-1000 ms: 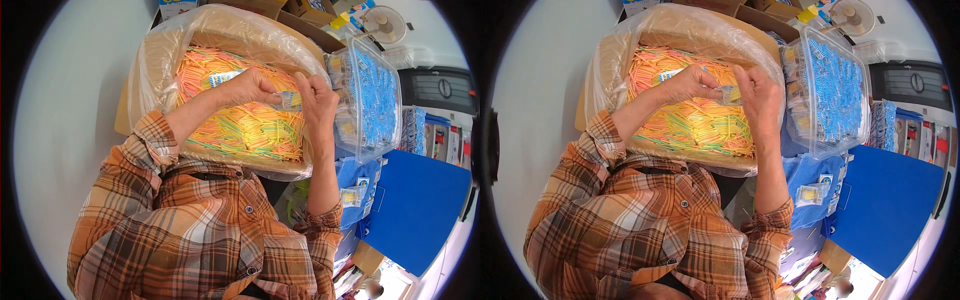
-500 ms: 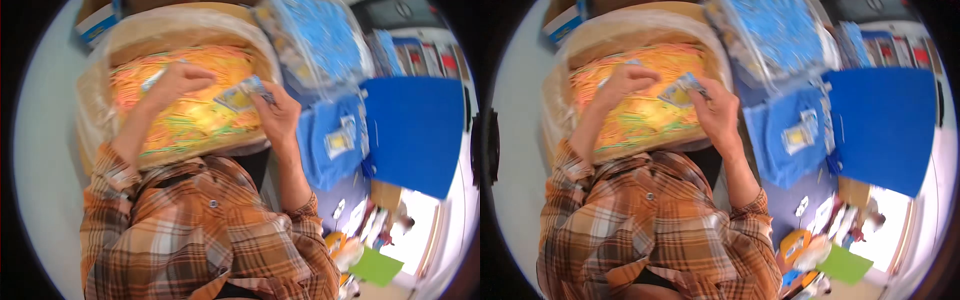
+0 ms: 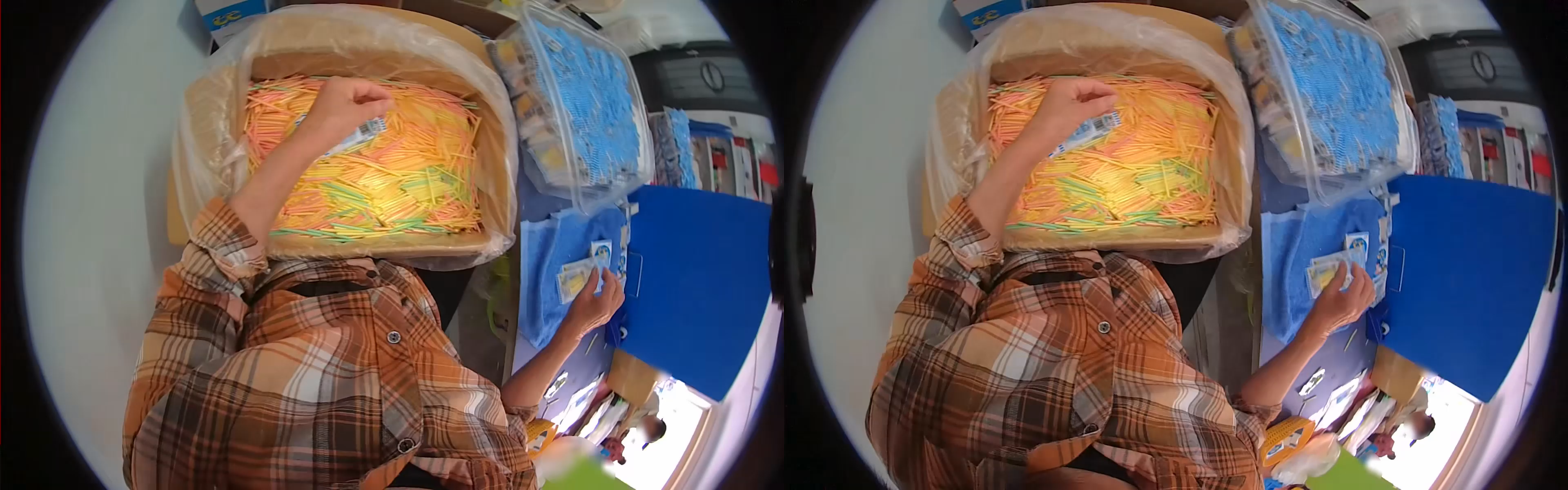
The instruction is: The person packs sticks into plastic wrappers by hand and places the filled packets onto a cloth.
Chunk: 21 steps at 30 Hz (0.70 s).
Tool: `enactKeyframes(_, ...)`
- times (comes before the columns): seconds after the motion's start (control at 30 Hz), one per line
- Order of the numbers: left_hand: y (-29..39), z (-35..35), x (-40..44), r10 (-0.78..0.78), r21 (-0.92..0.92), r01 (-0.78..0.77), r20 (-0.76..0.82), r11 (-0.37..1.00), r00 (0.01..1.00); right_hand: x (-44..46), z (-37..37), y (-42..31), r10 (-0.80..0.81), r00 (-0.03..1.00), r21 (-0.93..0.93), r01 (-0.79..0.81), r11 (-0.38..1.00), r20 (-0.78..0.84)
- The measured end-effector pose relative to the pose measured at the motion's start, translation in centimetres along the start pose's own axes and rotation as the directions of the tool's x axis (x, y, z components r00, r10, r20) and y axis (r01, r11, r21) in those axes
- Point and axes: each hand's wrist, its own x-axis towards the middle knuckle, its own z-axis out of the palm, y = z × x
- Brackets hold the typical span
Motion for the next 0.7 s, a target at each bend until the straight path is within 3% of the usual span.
enactKeyframes(0.1, -0.2, 0.2, 0.2, 0.002, -0.08, -0.004, -0.027, 0.997, 1.0, 3.3, 0.8, -11.6, -0.166, 0.985, 0.435, 0.133, 0.891, 0.04)
enactKeyframes(0.13, -0.1, 0.2, 0.3, 0.007, -0.123, -0.011, -0.033, 0.992, 0.999, 4.6, 1.5, -15.4, -0.214, 0.963, 0.617, 0.069, 0.784, 0.164)
enactKeyframes(0.17, 0.0, 0.2, 0.2, 0.01, -0.127, -0.014, -0.032, 0.992, 0.999, 5.8, 2.5, -18.1, -0.329, 0.908, 0.678, 0.072, 0.732, 0.258)
enactKeyframes(0.4, 0.0, -0.4, 0.8, 0.041, -0.184, -0.056, -0.085, 0.981, 0.996, 10.5, 16.6, -26.1, -0.632, 0.653, 0.553, 0.369, 0.747, 0.418)
enactKeyframes(0.7, 0.1, -0.2, 1.0, 0.011, -0.269, -0.03, -0.072, 0.963, 0.997, 10.6, 20.6, -27.9, -0.766, 0.466, 0.427, 0.641, 0.637, 0.443)
